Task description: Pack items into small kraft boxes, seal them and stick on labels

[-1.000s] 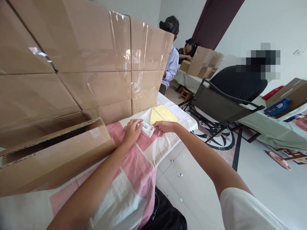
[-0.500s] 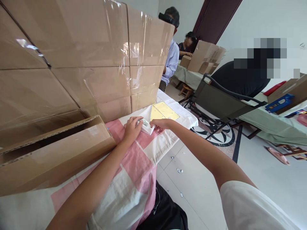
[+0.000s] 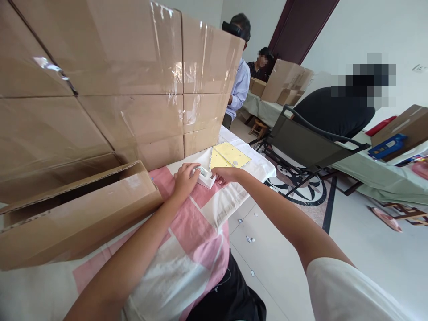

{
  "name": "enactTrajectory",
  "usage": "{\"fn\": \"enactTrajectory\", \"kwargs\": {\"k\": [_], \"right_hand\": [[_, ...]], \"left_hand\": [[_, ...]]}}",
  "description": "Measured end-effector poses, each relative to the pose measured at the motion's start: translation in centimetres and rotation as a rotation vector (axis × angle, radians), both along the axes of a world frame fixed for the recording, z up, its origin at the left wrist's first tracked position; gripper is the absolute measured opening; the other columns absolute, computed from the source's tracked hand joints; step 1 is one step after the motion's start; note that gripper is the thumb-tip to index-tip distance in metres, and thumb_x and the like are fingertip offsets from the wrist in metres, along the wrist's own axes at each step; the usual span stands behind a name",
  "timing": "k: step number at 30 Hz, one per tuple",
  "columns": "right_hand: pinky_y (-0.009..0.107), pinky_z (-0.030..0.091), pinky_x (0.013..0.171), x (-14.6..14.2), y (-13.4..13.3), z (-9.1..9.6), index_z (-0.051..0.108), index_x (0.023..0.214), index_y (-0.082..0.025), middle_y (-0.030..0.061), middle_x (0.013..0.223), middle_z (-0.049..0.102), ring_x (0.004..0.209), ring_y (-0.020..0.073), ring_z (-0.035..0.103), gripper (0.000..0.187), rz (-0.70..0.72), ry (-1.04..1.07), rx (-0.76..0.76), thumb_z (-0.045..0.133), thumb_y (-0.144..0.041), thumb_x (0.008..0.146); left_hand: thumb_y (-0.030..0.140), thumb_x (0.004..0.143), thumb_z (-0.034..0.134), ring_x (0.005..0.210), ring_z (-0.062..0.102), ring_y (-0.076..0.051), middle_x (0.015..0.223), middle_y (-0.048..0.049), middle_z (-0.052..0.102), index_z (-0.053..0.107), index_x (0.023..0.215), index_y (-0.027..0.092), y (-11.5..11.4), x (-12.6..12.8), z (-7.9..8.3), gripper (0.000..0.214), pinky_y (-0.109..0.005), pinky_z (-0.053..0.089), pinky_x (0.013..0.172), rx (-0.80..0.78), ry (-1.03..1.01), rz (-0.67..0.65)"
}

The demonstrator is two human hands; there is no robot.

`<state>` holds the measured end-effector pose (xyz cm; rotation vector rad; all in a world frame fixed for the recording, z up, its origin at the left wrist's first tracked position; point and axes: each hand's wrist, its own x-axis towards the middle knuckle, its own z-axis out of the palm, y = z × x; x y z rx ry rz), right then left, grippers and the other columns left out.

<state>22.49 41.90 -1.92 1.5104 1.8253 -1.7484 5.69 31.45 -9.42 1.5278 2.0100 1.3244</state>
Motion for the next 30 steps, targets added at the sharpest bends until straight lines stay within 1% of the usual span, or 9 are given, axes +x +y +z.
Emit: {"fn": "enactTrajectory", "kwargs": {"k": [6, 12, 18, 21, 24, 26, 28, 30], "right_hand": [[0.026, 0.046, 0.055, -0.2, 0.0, 0.0, 0.051, 0.075, -0.021, -0.0002, 0.064, 0.048, 0.056, 0.0139, 0.044, 0.019, -0.005, 0.009, 0.005, 0.066, -0.031, 0.081], [0.028, 0.048, 0.058, 0.4, 0.5, -0.4, 0.056, 0.074, -0.018, 0.0045, 0.067, 0.053, 0.061, 0.0166, 0.051, 0.026, -0.045, 0.023, -0.023, 0.054, -0.039, 0.089], [0.033, 0.054, 0.062, 0.7, 1.5, 0.0, 0.059, 0.074, -0.018, 0.0071, 0.071, 0.059, 0.065, 0.0197, 0.056, 0.031, -0.012, 0.092, -0.106, 0.057, -0.045, 0.088], [0.032, 0.054, 0.064, 1.1, 1.5, -0.3, 0.061, 0.075, -0.017, 0.0077, 0.074, 0.062, 0.069, 0.0198, 0.059, 0.029, 0.029, 0.124, -0.062, 0.057, -0.042, 0.089], [0.028, 0.052, 0.064, 2.4, 0.9, -1.0, 0.067, 0.087, -0.019, 0.0057, 0.083, 0.066, 0.076, 0.0187, 0.062, 0.016, 0.068, 0.252, 0.031, 0.060, -0.034, 0.086], [0.026, 0.052, 0.068, 3.7, 0.7, -1.7, 0.069, 0.096, -0.021, 0.0043, 0.089, 0.068, 0.081, 0.0174, 0.063, 0.017, 0.040, 0.372, 0.061, 0.060, -0.029, 0.084], [0.026, 0.054, 0.073, 4.8, 0.9, -2.3, 0.069, 0.097, -0.020, 0.0047, 0.092, 0.070, 0.084, 0.0169, 0.066, 0.019, 0.008, 0.462, 0.028, 0.058, -0.027, 0.084], [0.028, 0.055, 0.076, 5.5, 1.4, -2.8, 0.069, 0.102, -0.021, 0.0047, 0.091, 0.071, 0.084, 0.0172, 0.069, 0.021, 0.009, 0.547, -0.051, 0.057, -0.028, 0.087]], "left_hand": [[0.037, 0.098, 0.054, 0.116, 0.060, -0.026, 0.123, -0.0037, 0.066, 0.071, 0.117, 0.035, 0.0, 0.0, 0.0, 0.026, -0.046, 0.039, 0.106, 0.008, -0.023, -0.007], [0.034, 0.097, 0.054, 0.117, 0.060, -0.027, 0.122, -0.0046, 0.066, 0.071, 0.117, 0.033, 0.1, 0.0, 0.1, 0.026, -0.049, 0.038, 0.107, 0.017, -0.056, -0.020], [0.034, 0.097, 0.054, 0.118, 0.060, -0.027, 0.122, -0.0043, 0.066, 0.071, 0.117, 0.033, 0.2, 0.0, 0.2, 0.026, -0.049, 0.037, 0.108, 0.023, -0.053, -0.024], [0.036, 0.098, 0.053, 0.116, 0.060, -0.025, 0.121, -0.0041, 0.066, 0.070, 0.116, 0.032, 0.3, -0.1, 0.0, 0.026, -0.045, 0.040, 0.107, 0.035, -0.042, -0.039], [0.036, 0.098, 0.053, 0.114, 0.061, -0.024, 0.120, -0.0046, 0.066, 0.070, 0.116, 0.030, 0.5, -0.2, -0.3, 0.026, -0.040, 0.045, 0.102, 0.072, -0.052, -0.047], [0.035, 0.098, 0.052, 0.114, 0.061, -0.023, 0.118, -0.0046, 0.065, 0.070, 0.115, 0.029, 0.5, -0.2, -0.5, 0.025, -0.038, 0.047, 0.099, 0.089, -0.061, -0.050], [0.033, 0.099, 0.051, 0.113, 0.061, -0.022, 0.117, -0.0044, 0.064, 0.069, 0.113, 0.028, 0.6, -0.1, -0.5, 0.024, -0.036, 0.048, 0.097, 0.099, -0.072, -0.055], [0.031, 0.099, 0.050, 0.112, 0.061, -0.021, 0.115, -0.0040, 0.063, 0.069, 0.112, 0.028, 0.7, 0.1, -0.4, 0.023, -0.034, 0.047, 0.096, 0.106, -0.083, -0.054]]}}
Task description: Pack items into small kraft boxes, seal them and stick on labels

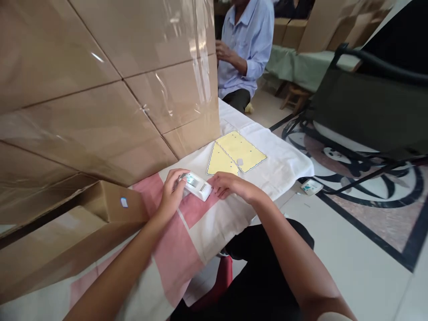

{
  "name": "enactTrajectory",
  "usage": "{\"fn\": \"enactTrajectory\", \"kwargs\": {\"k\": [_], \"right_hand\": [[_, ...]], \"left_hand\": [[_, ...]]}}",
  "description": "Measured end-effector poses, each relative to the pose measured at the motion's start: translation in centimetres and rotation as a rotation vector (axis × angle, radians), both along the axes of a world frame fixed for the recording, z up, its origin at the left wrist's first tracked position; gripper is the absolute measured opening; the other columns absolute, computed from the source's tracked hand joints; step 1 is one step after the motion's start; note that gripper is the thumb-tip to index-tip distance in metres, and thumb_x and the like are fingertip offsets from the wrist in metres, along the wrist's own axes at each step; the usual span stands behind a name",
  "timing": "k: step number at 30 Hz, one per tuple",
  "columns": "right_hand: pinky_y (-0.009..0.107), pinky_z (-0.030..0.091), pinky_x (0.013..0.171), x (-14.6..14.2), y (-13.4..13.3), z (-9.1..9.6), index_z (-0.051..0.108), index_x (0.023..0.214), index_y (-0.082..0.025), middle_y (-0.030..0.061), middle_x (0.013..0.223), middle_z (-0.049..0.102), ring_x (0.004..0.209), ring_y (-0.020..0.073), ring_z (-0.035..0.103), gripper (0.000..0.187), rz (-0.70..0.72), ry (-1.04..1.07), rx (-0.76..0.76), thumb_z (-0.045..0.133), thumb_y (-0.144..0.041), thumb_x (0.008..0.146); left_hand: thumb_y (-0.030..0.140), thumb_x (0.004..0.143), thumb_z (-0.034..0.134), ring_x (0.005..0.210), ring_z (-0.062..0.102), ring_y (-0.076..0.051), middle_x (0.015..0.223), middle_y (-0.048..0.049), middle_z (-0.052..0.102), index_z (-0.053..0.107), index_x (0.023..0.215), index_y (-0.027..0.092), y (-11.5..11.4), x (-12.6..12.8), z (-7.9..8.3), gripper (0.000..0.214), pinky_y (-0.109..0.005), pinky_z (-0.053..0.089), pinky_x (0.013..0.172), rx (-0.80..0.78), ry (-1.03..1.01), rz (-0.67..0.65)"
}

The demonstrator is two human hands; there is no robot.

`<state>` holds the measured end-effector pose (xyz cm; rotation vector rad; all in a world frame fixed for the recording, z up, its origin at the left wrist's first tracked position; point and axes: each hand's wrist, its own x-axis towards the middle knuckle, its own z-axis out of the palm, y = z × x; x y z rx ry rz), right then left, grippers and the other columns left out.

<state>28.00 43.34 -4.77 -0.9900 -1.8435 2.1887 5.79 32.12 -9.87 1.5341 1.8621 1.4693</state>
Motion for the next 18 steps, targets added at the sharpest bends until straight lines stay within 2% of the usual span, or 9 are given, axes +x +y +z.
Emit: {"fn": "enactTrajectory", "kwargs": {"k": [3, 5, 8, 10, 12, 16, 18], "right_hand": [[0.027, 0.054, 0.065, 0.3, 0.7, -0.7, 0.064, 0.118, -0.024, 0.0022, 0.086, 0.073, 0.074, 0.0171, 0.071, 0.030, 0.020, 0.143, -0.067, 0.055, -0.032, 0.091], [0.023, 0.045, 0.049, 0.4, 0.9, -1.2, 0.063, 0.122, -0.024, 0.0024, 0.084, 0.074, 0.064, 0.0160, 0.070, 0.032, 0.009, 0.205, -0.036, 0.054, -0.033, 0.093], [0.022, 0.030, 0.039, 0.4, 0.6, -1.6, 0.062, 0.115, -0.022, 0.0041, 0.090, 0.076, 0.053, 0.0141, 0.068, 0.026, 0.006, 0.238, 0.036, 0.057, -0.033, 0.092], [0.022, 0.026, 0.038, 0.5, 0.1, -1.6, 0.058, 0.107, -0.022, 0.0040, 0.093, 0.077, 0.049, 0.0134, 0.067, 0.019, -0.019, 0.230, 0.045, 0.061, -0.033, 0.091], [0.022, 0.030, 0.039, 0.3, -0.5, -1.5, 0.053, 0.100, -0.022, 0.0035, 0.092, 0.078, 0.047, 0.0125, 0.065, 0.019, -0.055, 0.206, 0.036, 0.065, -0.033, 0.090], [0.025, 0.046, 0.051, -0.4, -1.2, -1.7, 0.051, 0.092, -0.021, 0.0011, 0.086, 0.077, 0.046, 0.0106, 0.063, 0.023, -0.115, 0.166, 0.053, 0.072, -0.030, 0.087], [0.026, 0.047, 0.052, -0.8, -1.2, -1.9, 0.049, 0.090, -0.022, -0.0014, 0.078, 0.075, 0.044, 0.0103, 0.061, 0.025, -0.135, 0.162, 0.070, 0.073, -0.029, 0.087]], "left_hand": [[0.029, 0.099, 0.050, 0.111, 0.059, -0.020, 0.115, -0.0035, 0.061, 0.068, 0.111, 0.028, 0.0, 0.3, 0.2, 0.022, -0.033, 0.046, 0.095, 0.002, -0.012, -0.001], [0.028, 0.099, 0.050, 0.112, 0.058, -0.020, 0.115, -0.0034, 0.060, 0.067, 0.111, 0.028, 0.0, 0.5, 0.4, 0.021, -0.032, 0.045, 0.095, -0.003, -0.019, 0.003], [0.027, 0.100, 0.049, 0.113, 0.058, -0.019, 0.116, -0.0032, 0.060, 0.066, 0.112, 0.028, 0.0, 0.8, 0.6, 0.021, -0.032, 0.045, 0.096, -0.019, -0.029, 0.017], [0.027, 0.100, 0.049, 0.113, 0.058, -0.019, 0.116, -0.0031, 0.060, 0.066, 0.113, 0.028, 0.0, 0.9, 0.7, 0.022, -0.032, 0.045, 0.096, -0.023, -0.025, 0.023], [0.026, 0.099, 0.049, 0.113, 0.057, -0.019, 0.116, -0.0032, 0.061, 0.066, 0.112, 0.027, 0.1, 0.9, 0.6, 0.022, -0.032, 0.045, 0.097, -0.014, -0.018, 0.026], [0.025, 0.098, 0.049, 0.115, 0.057, -0.019, 0.116, -0.0034, 0.061, 0.066, 0.112, 0.027, 0.1, 0.7, 0.4, 0.022, -0.031, 0.045, 0.100, -0.004, -0.013, 0.021], [0.026, 0.099, 0.050, 0.115, 0.057, -0.019, 0.116, -0.0033, 0.061, 0.066, 0.112, 0.027, 0.2, 0.6, 0.4, 0.021, -0.031, 0.045, 0.100, -0.007, -0.011, 0.018]]}}
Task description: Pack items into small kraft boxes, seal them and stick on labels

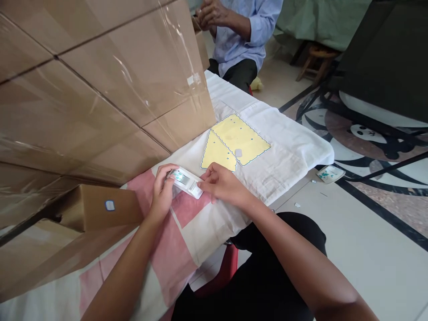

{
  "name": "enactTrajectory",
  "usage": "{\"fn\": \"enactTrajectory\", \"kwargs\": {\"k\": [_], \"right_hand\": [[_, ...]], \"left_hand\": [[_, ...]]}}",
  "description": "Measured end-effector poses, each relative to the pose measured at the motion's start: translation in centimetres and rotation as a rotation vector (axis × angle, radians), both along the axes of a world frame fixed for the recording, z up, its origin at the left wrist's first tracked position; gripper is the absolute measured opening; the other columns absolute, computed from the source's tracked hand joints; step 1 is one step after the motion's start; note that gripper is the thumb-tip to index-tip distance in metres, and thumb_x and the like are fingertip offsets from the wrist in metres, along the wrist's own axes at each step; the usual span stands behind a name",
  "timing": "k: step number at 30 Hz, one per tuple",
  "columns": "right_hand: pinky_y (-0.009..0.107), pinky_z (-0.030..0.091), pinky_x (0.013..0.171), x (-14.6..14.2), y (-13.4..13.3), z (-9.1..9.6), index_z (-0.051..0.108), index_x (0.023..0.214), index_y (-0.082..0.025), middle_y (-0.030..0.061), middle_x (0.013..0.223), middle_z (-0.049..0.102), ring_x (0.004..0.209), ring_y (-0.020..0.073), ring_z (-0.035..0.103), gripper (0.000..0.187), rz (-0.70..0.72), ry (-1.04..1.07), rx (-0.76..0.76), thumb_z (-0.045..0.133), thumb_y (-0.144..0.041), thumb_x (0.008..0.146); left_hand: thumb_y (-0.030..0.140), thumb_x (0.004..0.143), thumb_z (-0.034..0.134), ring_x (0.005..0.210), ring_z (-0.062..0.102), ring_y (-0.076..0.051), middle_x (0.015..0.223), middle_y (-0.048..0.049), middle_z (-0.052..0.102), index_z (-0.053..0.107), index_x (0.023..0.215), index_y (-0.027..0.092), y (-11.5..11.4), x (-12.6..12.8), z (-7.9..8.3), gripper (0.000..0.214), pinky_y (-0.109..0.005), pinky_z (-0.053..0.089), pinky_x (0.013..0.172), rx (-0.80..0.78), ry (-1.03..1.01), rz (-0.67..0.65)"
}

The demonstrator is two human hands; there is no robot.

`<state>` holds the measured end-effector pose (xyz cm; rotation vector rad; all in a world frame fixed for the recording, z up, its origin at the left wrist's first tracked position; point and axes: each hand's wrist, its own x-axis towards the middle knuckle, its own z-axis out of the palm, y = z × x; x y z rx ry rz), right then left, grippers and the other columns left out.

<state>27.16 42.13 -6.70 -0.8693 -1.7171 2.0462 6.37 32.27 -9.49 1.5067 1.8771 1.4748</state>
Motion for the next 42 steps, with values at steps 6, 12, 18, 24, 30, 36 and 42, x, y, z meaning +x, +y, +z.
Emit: {"fn": "enactTrajectory", "kwargs": {"k": [6, 12, 18, 24, 30, 36, 42], "right_hand": [[0.025, 0.050, 0.052, -0.6, 0.5, -0.2, 0.046, 0.087, -0.023, -0.0009, 0.067, 0.074, 0.055, 0.0156, 0.068, 0.029, -0.041, -0.064, -0.038, 0.075, -0.022, 0.084], [0.023, 0.046, 0.045, -1.3, -0.2, 0.6, 0.042, 0.090, -0.024, 0.0033, 0.073, 0.078, 0.055, 0.0181, 0.072, 0.039, -0.020, -0.131, -0.080, 0.080, -0.029, 0.083], [0.020, 0.036, 0.037, -1.8, -1.1, 1.0, 0.041, 0.092, -0.024, 0.0017, 0.072, 0.078, 0.049, 0.0159, 0.070, 0.036, -0.039, -0.156, -0.143, 0.077, -0.025, 0.085], [0.020, 0.035, 0.038, -2.0, -1.3, 1.3, 0.039, 0.092, -0.024, 0.0010, 0.072, 0.078, 0.044, 0.0145, 0.068, 0.032, -0.035, -0.179, -0.207, 0.071, -0.019, 0.088], [0.020, 0.034, 0.037, -2.2, -1.2, 1.0, 0.035, 0.090, -0.025, -0.0011, 0.068, 0.076, 0.042, 0.0147, 0.066, 0.040, -0.040, -0.164, -0.268, 0.074, -0.018, 0.085], [0.020, 0.030, 0.035, -1.9, -1.0, 0.7, 0.037, 0.091, -0.025, -0.0008, 0.068, 0.075, 0.046, 0.0156, 0.068, 0.043, -0.018, -0.132, -0.243, 0.078, -0.026, 0.082], [0.020, 0.030, 0.035, -1.9, -1.5, 0.5, 0.039, 0.093, -0.025, -0.0011, 0.066, 0.074, 0.045, 0.0145, 0.065, 0.040, -0.033, -0.106, -0.178, 0.076, -0.037, 0.085]], "left_hand": [[0.028, 0.099, 0.050, 0.115, 0.057, -0.020, 0.117, -0.0032, 0.061, 0.066, 0.113, 0.027, -0.1, -0.1, 0.0, 0.021, -0.031, 0.046, 0.099, -0.010, -0.004, 0.000], [0.030, 0.099, 0.049, 0.114, 0.058, -0.021, 0.116, -0.0041, 0.062, 0.066, 0.112, 0.027, 0.0, 0.0, 0.1, 0.021, -0.034, 0.048, 0.097, -0.025, 0.011, 0.017], [0.029, 0.099, 0.049, 0.114, 0.058, -0.020, 0.115, -0.0032, 0.061, 0.066, 0.112, 0.028, 0.0, 0.0, 0.1, 0.021, -0.033, 0.047, 0.098, -0.019, 0.008, 0.010], [0.029, 0.099, 0.050, 0.115, 0.058, -0.020, 0.116, -0.0033, 0.061, 0.066, 0.111, 0.027, 0.1, 0.1, 0.0, 0.020, -0.033, 0.046, 0.098, -0.018, 0.006, 0.017], [0.030, 0.099, 0.049, 0.114, 0.058, -0.021, 0.115, -0.0043, 0.061, 0.066, 0.110, 0.027, 0.1, 0.1, 0.0, 0.021, -0.035, 0.048, 0.099, -0.024, 0.026, 0.031], [0.028, 0.098, 0.048, 0.113, 0.058, -0.021, 0.115, -0.0040, 0.061, 0.066, 0.111, 0.027, 0.1, 0.2, 0.0, 0.022, -0.035, 0.048, 0.100, -0.018, 0.036, 0.035], [0.030, 0.098, 0.048, 0.113, 0.059, -0.022, 0.115, -0.0042, 0.062, 0.065, 0.111, 0.027, 0.1, 0.1, 0.0, 0.021, -0.036, 0.049, 0.098, -0.030, 0.031, 0.033]]}}
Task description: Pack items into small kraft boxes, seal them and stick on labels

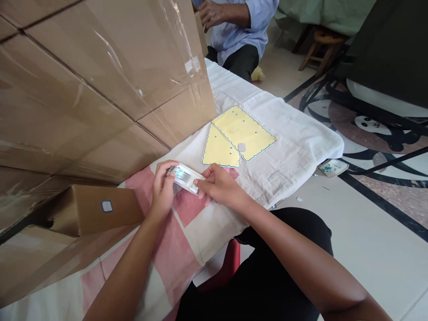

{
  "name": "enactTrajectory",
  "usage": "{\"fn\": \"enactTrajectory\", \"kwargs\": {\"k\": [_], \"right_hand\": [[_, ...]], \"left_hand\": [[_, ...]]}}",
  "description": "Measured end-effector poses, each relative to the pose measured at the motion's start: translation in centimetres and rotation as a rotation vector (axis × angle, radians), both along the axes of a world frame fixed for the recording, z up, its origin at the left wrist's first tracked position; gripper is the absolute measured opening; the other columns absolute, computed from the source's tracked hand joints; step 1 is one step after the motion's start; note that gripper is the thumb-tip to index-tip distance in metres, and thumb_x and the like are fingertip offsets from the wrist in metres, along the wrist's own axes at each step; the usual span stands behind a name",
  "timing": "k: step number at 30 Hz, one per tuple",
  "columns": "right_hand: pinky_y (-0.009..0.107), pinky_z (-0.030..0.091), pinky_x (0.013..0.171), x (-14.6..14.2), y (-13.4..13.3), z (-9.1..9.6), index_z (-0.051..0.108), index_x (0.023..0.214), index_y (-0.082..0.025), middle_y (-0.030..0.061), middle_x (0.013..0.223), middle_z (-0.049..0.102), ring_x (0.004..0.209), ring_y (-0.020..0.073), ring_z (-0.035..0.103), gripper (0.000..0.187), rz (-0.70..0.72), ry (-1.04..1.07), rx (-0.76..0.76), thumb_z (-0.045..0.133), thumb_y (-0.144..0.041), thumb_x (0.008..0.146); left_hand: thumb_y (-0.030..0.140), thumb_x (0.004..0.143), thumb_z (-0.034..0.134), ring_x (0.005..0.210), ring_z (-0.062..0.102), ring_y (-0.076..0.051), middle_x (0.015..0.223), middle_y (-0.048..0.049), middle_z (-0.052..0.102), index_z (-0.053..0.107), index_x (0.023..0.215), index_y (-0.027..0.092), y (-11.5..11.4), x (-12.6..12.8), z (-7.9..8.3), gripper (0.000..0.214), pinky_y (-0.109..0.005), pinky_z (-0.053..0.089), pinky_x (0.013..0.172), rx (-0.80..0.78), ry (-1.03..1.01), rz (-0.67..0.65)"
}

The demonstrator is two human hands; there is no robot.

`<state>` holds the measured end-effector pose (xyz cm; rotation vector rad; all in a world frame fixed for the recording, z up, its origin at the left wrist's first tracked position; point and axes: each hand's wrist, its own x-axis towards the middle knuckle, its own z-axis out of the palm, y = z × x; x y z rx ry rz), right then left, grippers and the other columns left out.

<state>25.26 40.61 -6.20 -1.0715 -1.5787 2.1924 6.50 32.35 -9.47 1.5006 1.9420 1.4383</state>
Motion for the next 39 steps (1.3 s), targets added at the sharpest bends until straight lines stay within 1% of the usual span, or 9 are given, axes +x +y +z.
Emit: {"fn": "enactTrajectory", "kwargs": {"k": [2, 6, 11, 13, 20, 27, 32, 35, 39], "right_hand": [[0.020, 0.029, 0.035, -0.1, 0.0, 0.0, 0.039, 0.092, -0.025, -0.0017, 0.064, 0.073, 0.044, 0.0139, 0.064, 0.036, -0.009, -0.027, 0.012, 0.073, -0.034, 0.089], [0.021, 0.030, 0.035, -0.3, 0.4, 0.0, 0.039, 0.093, -0.025, -0.0003, 0.067, 0.075, 0.043, 0.0144, 0.064, 0.031, 0.031, -0.065, -0.038, 0.068, -0.033, 0.092], [0.022, 0.030, 0.036, -0.3, 0.6, 0.0, 0.037, 0.091, -0.025, -0.0017, 0.064, 0.074, 0.030, 0.0079, 0.045, 0.034, 0.023, -0.036, -0.019, 0.070, -0.033, 0.089], [0.023, 0.028, 0.035, -0.3, 0.4, 0.0, 0.037, 0.090, -0.025, -0.0020, 0.063, 0.074, 0.029, 0.0072, 0.041, 0.035, 0.012, -0.026, -0.003, 0.070, -0.034, 0.089], [0.023, 0.028, 0.037, 0.3, -0.1, -0.6, 0.038, 0.092, -0.025, -0.0021, 0.067, 0.074, 0.033, 0.0068, 0.041, 0.042, 0.016, 0.088, 0.024, 0.075, -0.043, 0.085], [0.022, 0.027, 0.035, -0.2, -0.1, 0.0, 0.041, 0.091, -0.025, -0.0034, 0.059, 0.069, 0.036, 0.0083, 0.043, 0.048, -0.013, -0.085, 0.032, 0.083, -0.044, 0.078], [0.022, 0.027, 0.035, -0.3, -0.1, 0.2, 0.041, 0.091, -0.025, -0.0045, 0.056, 0.068, 0.036, 0.0087, 0.042, 0.047, -0.014, -0.113, 0.041, 0.082, -0.042, 0.078], [0.022, 0.026, 0.036, 0.0, 0.0, -0.3, 0.039, 0.091, -0.025, -0.0049, 0.057, 0.068, 0.035, 0.0080, 0.041, 0.044, 0.000, -0.044, 0.045, 0.079, -0.042, 0.082], [0.022, 0.026, 0.038, 0.7, 0.2, -1.2, 0.037, 0.093, -0.025, -0.0029, 0.068, 0.074, 0.034, 0.0062, 0.040, 0.037, 0.066, 0.165, 0.027, 0.071, -0.041, 0.090]], "left_hand": [[0.030, 0.098, 0.048, 0.113, 0.058, -0.021, 0.115, -0.0038, 0.061, 0.065, 0.111, 0.028, 0.0, 0.0, 0.0, 0.021, -0.035, 0.048, 0.099, 0.004, -0.006, -0.006], [0.031, 0.099, 0.049, 0.114, 0.058, -0.022, 0.116, -0.0038, 0.061, 0.066, 0.111, 0.028, 0.0, -0.1, 0.0, 0.021, -0.035, 0.047, 0.100, 0.009, -0.013, -0.006], [0.033, 0.099, 0.049, 0.116, 0.058, -0.022, 0.117, -0.0046, 0.061, 0.066, 0.111, 0.027, 0.0, -0.1, 0.0, 0.021, -0.036, 0.048, 0.101, -0.002, -0.007, 0.000], [0.032, 0.099, 0.048, 0.115, 0.058, -0.022, 0.117, -0.0045, 0.061, 0.066, 0.111, 0.027, 0.0, 0.0, 0.1, 0.022, -0.036, 0.048, 0.101, -0.004, -0.004, 0.001], [0.028, 0.097, 0.049, 0.113, 0.059, -0.021, 0.116, -0.0040, 0.062, 0.066, 0.110, 0.028, -0.1, 0.1, 0.2, 0.022, -0.034, 0.049, 0.097, -0.003, -0.030, 0.001], [0.032, 0.099, 0.049, 0.116, 0.059, -0.021, 0.117, -0.0042, 0.061, 0.066, 0.111, 0.028, -0.1, -0.1, 0.0, 0.021, -0.034, 0.048, 0.100, -0.001, -0.016, -0.005], [0.033, 0.100, 0.049, 0.116, 0.058, -0.022, 0.117, -0.0043, 0.061, 0.066, 0.112, 0.027, -0.1, -0.1, 0.1, 0.021, -0.035, 0.048, 0.100, 0.010, -0.017, -0.020], [0.033, 0.100, 0.049, 0.116, 0.058, -0.022, 0.117, -0.0046, 0.061, 0.066, 0.112, 0.027, -0.1, -0.1, 0.1, 0.021, -0.035, 0.048, 0.100, 0.005, -0.019, -0.019], [0.031, 0.099, 0.049, 0.115, 0.058, -0.021, 0.117, -0.0044, 0.061, 0.066, 0.112, 0.027, -0.2, -0.1, 0.2, 0.021, -0.033, 0.047, 0.099, -0.003, -0.038, -0.020]]}}
